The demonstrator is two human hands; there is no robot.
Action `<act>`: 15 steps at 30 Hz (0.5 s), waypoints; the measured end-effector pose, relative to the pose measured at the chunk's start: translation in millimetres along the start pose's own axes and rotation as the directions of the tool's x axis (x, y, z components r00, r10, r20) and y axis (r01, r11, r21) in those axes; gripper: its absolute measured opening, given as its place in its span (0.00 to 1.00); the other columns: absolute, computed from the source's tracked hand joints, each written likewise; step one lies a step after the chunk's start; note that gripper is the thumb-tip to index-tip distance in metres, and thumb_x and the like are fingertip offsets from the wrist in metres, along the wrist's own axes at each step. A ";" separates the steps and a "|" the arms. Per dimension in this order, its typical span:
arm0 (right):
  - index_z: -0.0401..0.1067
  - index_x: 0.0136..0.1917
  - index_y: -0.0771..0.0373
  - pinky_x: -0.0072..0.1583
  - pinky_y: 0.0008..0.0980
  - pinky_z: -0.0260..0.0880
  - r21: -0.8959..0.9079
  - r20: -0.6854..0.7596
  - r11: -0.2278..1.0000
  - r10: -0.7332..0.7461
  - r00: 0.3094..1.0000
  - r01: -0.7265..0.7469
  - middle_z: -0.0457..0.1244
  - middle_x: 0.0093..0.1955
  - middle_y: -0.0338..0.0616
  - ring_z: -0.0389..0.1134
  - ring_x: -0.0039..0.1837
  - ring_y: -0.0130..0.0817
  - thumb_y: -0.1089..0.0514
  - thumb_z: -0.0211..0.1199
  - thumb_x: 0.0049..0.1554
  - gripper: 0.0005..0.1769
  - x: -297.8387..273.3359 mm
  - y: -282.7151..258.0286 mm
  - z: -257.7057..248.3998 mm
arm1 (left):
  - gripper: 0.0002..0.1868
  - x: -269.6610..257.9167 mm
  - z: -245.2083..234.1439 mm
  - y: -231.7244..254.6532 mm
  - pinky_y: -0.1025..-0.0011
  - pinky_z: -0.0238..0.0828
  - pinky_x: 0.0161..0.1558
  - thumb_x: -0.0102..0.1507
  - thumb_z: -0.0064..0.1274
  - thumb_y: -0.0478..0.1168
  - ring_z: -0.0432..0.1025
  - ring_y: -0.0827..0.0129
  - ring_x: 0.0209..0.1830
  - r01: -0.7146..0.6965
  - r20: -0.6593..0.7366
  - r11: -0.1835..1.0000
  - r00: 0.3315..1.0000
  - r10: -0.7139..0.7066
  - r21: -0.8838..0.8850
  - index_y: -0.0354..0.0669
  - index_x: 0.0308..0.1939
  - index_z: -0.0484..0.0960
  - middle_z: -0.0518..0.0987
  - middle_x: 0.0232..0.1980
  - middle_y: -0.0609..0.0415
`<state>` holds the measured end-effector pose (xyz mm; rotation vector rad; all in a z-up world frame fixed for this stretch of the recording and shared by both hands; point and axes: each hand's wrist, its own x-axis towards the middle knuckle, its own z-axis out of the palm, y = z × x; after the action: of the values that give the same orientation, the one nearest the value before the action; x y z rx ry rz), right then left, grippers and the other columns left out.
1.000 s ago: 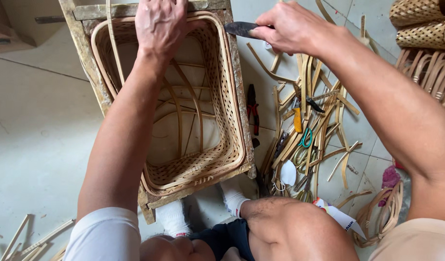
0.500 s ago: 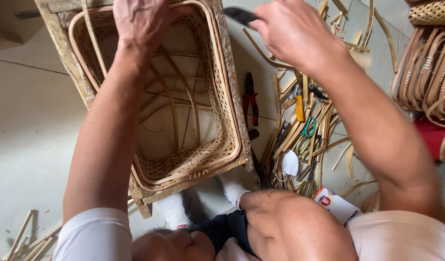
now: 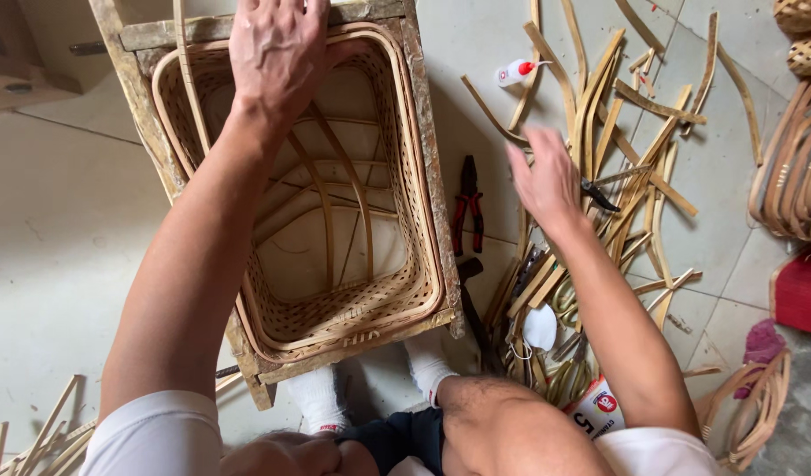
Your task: The person is assembling a rectangular woven basket using thin wooden strips. They apply glue to the joints, insert strips into a wooden mold, and use a hammer and pliers to secure the structure.
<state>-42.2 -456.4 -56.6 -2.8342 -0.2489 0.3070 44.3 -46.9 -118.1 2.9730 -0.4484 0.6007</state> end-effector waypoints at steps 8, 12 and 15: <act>0.34 0.82 0.73 0.53 0.40 0.79 0.383 0.205 0.913 0.061 0.977 -0.137 0.52 0.72 0.76 0.76 0.49 0.50 0.58 0.68 0.49 0.60 140.4 -184.3 7.5 | 0.41 6.5 -18.0 3.8 0.58 0.68 0.46 0.68 0.52 0.74 0.74 0.59 0.47 0.040 0.148 0.999 0.988 -0.035 -0.027 0.38 0.59 0.79 0.80 0.48 0.46; 0.61 0.72 0.67 0.46 0.40 0.78 0.375 0.041 0.927 -0.039 0.998 0.021 0.72 0.41 0.56 0.75 0.38 0.43 0.58 0.66 0.50 0.38 148.3 -165.4 13.1 | 0.38 0.8 -16.2 2.8 0.62 0.68 0.45 0.67 0.52 0.74 0.73 0.60 0.45 -0.007 0.040 1.000 0.999 0.006 0.018 0.40 0.52 0.79 0.80 0.46 0.49; 0.69 0.60 0.68 0.47 0.42 0.77 0.352 -0.063 0.930 -0.085 0.994 0.102 0.70 0.39 0.52 0.75 0.40 0.43 0.56 0.69 0.51 0.26 158.1 -147.6 29.9 | 0.37 5.6 -6.9 -0.1 0.65 0.68 0.38 0.66 0.50 0.74 0.73 0.66 0.38 -0.007 0.009 0.999 1.000 0.007 0.032 0.43 0.51 0.81 0.79 0.41 0.54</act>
<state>82.4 -277.7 -70.6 -2.4599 -0.2862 0.2372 46.6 -47.4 -109.6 3.0067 -0.4540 0.6005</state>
